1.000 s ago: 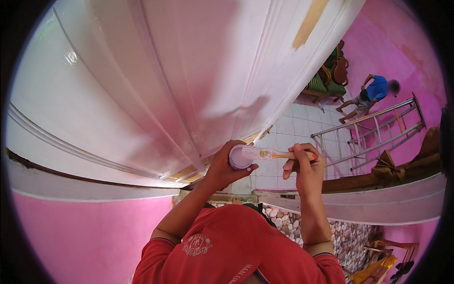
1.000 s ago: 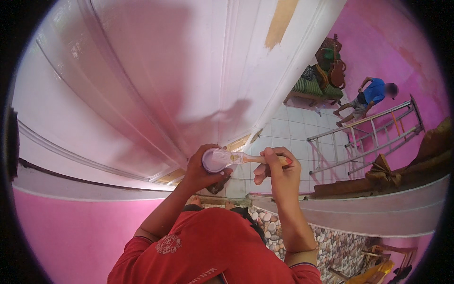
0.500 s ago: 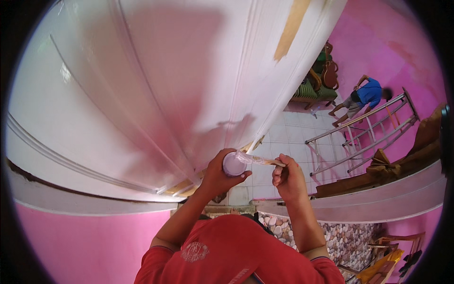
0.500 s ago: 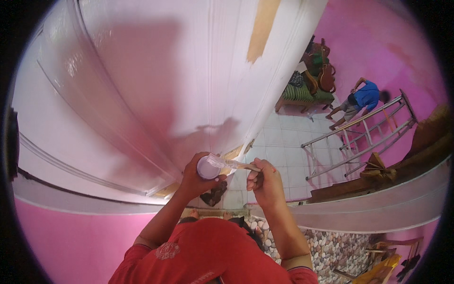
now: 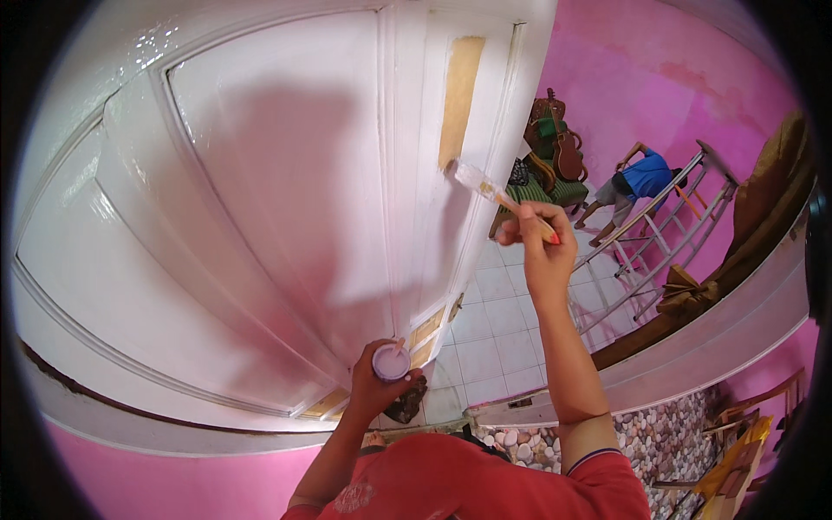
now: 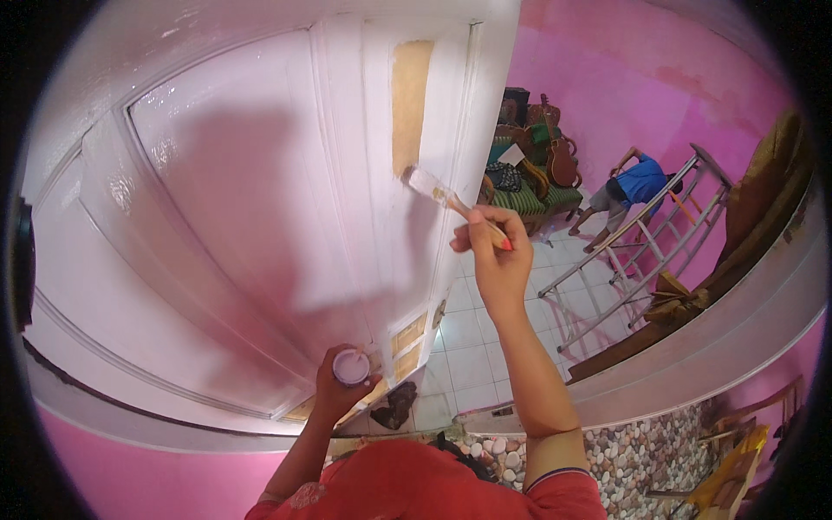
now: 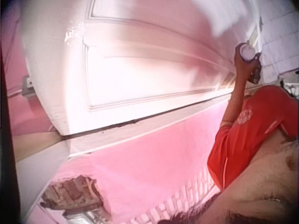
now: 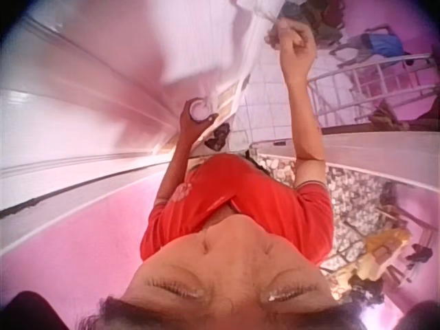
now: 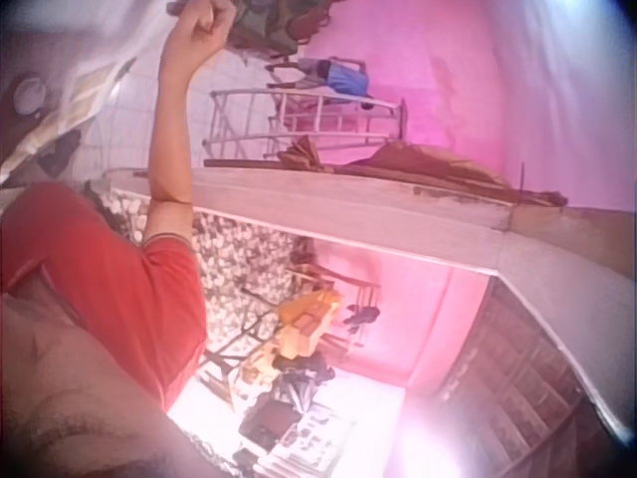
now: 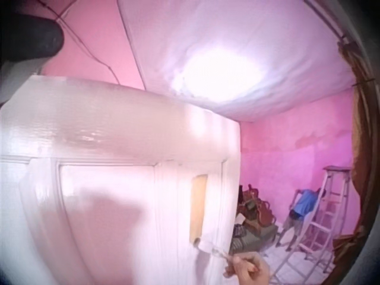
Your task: The person paints the wooden frame of a white door using a paintbrush and white paint from a small container, applying the paint in vertical strokes.
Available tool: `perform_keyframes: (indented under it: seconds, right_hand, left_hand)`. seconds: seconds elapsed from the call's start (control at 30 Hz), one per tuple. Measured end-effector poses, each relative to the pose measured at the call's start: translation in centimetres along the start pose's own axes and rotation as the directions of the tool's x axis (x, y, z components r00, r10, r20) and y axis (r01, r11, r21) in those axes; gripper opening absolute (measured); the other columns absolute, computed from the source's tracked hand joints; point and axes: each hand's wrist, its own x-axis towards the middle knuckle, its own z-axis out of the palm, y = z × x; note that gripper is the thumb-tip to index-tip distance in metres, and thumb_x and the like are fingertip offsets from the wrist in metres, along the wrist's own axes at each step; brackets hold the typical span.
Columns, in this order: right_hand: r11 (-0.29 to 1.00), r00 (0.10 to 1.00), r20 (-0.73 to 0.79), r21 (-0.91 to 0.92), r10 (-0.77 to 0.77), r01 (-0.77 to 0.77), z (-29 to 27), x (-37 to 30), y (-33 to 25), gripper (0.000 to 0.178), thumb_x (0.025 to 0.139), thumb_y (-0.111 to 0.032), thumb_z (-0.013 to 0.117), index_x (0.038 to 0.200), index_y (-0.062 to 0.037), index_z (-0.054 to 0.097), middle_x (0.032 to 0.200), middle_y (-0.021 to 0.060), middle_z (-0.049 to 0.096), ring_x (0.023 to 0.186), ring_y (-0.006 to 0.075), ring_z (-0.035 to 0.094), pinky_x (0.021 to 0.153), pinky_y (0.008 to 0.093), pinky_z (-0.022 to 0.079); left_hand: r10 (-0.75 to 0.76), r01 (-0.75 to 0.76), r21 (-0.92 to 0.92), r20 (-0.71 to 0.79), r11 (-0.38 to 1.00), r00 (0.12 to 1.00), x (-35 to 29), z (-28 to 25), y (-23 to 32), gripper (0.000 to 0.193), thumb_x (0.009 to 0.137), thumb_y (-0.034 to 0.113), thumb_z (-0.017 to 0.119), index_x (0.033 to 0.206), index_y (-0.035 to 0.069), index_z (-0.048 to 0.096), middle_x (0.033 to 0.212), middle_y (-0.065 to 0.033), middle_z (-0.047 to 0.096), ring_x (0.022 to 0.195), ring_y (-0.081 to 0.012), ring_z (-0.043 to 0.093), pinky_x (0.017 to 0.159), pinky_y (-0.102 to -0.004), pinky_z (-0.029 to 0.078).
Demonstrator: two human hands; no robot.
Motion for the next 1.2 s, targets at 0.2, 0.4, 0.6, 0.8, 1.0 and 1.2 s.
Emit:
perform_keyframes:
  seconds: [0.2,0.4,0.6,0.8,1.0,1.2]
  right_hand:
    - [0.965,0.981,0.102,-0.188,-0.164,0.181,-0.2,2.9,0.7,0.026,0.1,-0.018,0.068,0.111,0.0051,0.064,0.089,0.0122,0.073,0.079,0.0153,0.072,0.071,0.0287,0.059]
    - [0.854,0.91,0.153,-0.315,-0.384,0.413,1.1,7.2,-2.0,0.024,0.1,-0.016,0.068,0.109,0.0054,0.065,0.089,0.0125,0.074,0.078,0.0148,0.074,0.069,0.0275,0.059]
    - [0.824,0.898,0.154,-0.36,-0.411,0.439,0.4,6.2,-3.3,0.023,0.098,-0.017,0.07,0.106,0.0039,0.067,0.087,0.0126,0.074,0.077,0.0157,0.074,0.068,0.0295,0.058]
    - [0.7,0.871,0.303,-0.519,-0.385,0.49,-0.3,4.2,-1.4,0.018,0.096,-0.015,0.072,0.105,0.0009,0.068,0.088,0.0163,0.072,0.074,0.0258,0.072,0.066,0.0336,0.055]
    - [0.608,0.764,0.275,-0.475,-0.584,0.636,2.1,9.6,-5.4,0.017,0.095,-0.016,0.073,0.104,-0.0013,0.069,0.091,0.015,0.073,0.077,0.0274,0.072,0.068,0.0334,0.055]
    - [0.686,0.814,0.206,-0.45,-0.543,0.572,2.2,8.9,-7.4,0.017,0.095,-0.016,0.073,0.102,-0.001,0.07,0.091,0.0157,0.073,0.075,0.0254,0.071,0.067,0.0325,0.054]
  left_hand:
    - [-0.059,0.06,0.034,-0.042,0.998,0.997,-1.4,-0.6,-0.8,0.066,0.068,0.023,0.095,0.12,0.005,0.058,0.108,-0.0124,0.069,0.098,-0.0224,0.068,0.086,-0.036,0.055]
    - [-0.075,0.081,0.082,-0.07,0.993,0.995,-2.5,-0.7,-2.1,0.068,0.068,0.024,0.095,0.122,0.006,0.056,0.105,-0.0104,0.068,0.098,-0.0215,0.066,0.087,-0.0368,0.054]
    - [-0.046,0.051,0.076,-0.064,0.996,0.997,-3.6,-1.0,-4.4,0.069,0.067,0.023,0.096,0.121,0.004,0.056,0.106,-0.012,0.068,0.097,-0.0218,0.068,0.086,-0.0359,0.055]
    - [-0.099,0.1,0.007,-0.076,0.995,0.992,-4.2,-0.9,-4.5,0.071,0.066,0.025,0.097,0.12,0.003,0.057,0.105,-0.0135,0.068,0.094,-0.0219,0.068,0.084,-0.0356,0.055]
    - [-0.101,0.1,-0.013,-0.082,0.995,0.992,-4.5,-1.2,-4.7,0.071,0.066,0.022,0.098,0.12,0.002,0.057,0.104,-0.012,0.068,0.092,-0.0197,0.067,0.082,-0.0335,0.055]
    - [-0.132,0.128,-0.042,-0.084,0.991,0.988,-5.0,-1.6,-4.1,0.07,0.066,0.021,0.098,0.12,0.003,0.057,0.104,-0.0101,0.067,0.093,-0.0179,0.066,0.082,-0.0326,0.055]
